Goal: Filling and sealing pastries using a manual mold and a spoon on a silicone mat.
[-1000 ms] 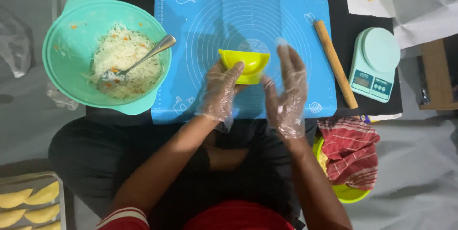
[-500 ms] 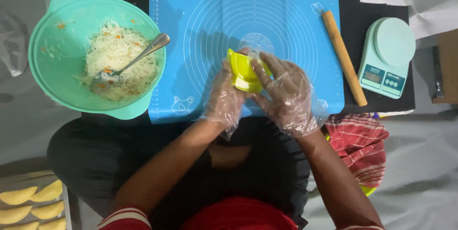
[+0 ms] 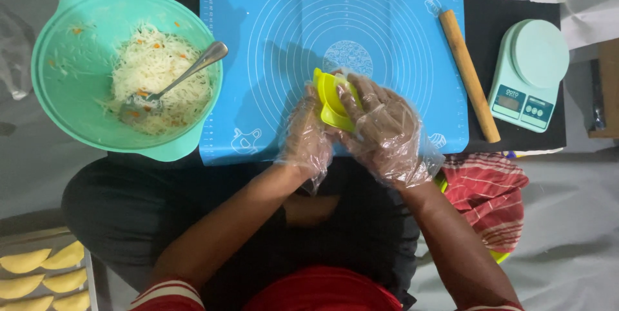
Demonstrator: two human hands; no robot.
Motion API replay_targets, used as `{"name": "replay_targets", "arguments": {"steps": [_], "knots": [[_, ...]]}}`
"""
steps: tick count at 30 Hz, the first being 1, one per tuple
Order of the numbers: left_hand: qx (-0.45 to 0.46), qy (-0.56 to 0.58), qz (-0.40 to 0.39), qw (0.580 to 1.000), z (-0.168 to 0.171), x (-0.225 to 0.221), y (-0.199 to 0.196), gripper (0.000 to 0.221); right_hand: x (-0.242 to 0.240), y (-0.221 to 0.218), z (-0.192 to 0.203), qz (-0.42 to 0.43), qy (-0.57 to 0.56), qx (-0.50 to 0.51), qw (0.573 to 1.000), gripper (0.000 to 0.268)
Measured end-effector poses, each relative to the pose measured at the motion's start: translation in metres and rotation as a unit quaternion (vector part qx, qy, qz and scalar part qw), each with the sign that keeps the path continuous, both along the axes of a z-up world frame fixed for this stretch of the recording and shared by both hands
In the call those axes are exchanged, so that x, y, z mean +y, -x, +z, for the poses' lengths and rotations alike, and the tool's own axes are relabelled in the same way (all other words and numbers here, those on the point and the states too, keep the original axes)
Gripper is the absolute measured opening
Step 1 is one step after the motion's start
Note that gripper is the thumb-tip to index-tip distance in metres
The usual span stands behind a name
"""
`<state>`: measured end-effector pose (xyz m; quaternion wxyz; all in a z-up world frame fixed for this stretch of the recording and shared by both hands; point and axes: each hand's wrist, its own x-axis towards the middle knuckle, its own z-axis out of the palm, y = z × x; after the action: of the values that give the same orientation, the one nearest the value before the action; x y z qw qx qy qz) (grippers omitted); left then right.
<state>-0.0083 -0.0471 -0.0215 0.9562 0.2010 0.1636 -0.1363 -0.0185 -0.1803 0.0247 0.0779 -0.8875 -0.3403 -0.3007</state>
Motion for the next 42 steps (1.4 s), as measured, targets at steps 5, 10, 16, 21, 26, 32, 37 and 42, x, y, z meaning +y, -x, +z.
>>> {"name": "replay_targets", "arguments": {"steps": [5,10,16,21,26,32,37,42], "knots": [[0.004,0.003,0.011,1.0,-0.019,-0.002,-0.011,0.042,0.001,0.0,-0.006,-0.005,-0.035,0.047,0.998,0.058],[0.011,-0.013,0.021,1.0,-0.025,0.0,-0.016,0.04,0.006,-0.004,-0.01,-0.022,-0.008,0.065,0.998,0.057],[0.005,-0.021,0.013,1.0,-0.021,0.002,-0.014,0.043,-0.01,-0.021,-0.026,-0.05,-0.019,0.123,0.991,0.052],[0.012,-0.022,-0.015,1.0,0.005,0.009,-0.006,0.05,-0.017,-0.031,0.009,-0.112,-0.234,0.275,0.926,0.034],[0.002,-0.003,-0.065,0.998,0.019,0.013,-0.003,0.061,-0.028,-0.056,0.014,-0.197,-0.306,0.342,0.866,0.019],[0.032,-0.05,-0.067,0.996,0.037,0.018,-0.006,0.055,-0.015,-0.028,0.043,-0.078,-0.239,0.043,0.967,0.026],[0.034,-0.062,-0.037,0.997,0.007,0.011,-0.006,0.059,0.01,-0.005,0.031,-0.09,-0.306,0.239,0.917,0.021],[0.035,-0.169,-0.025,0.985,0.017,0.01,-0.003,0.054,0.01,-0.007,0.027,-0.093,-0.201,0.24,0.945,0.022]]}}
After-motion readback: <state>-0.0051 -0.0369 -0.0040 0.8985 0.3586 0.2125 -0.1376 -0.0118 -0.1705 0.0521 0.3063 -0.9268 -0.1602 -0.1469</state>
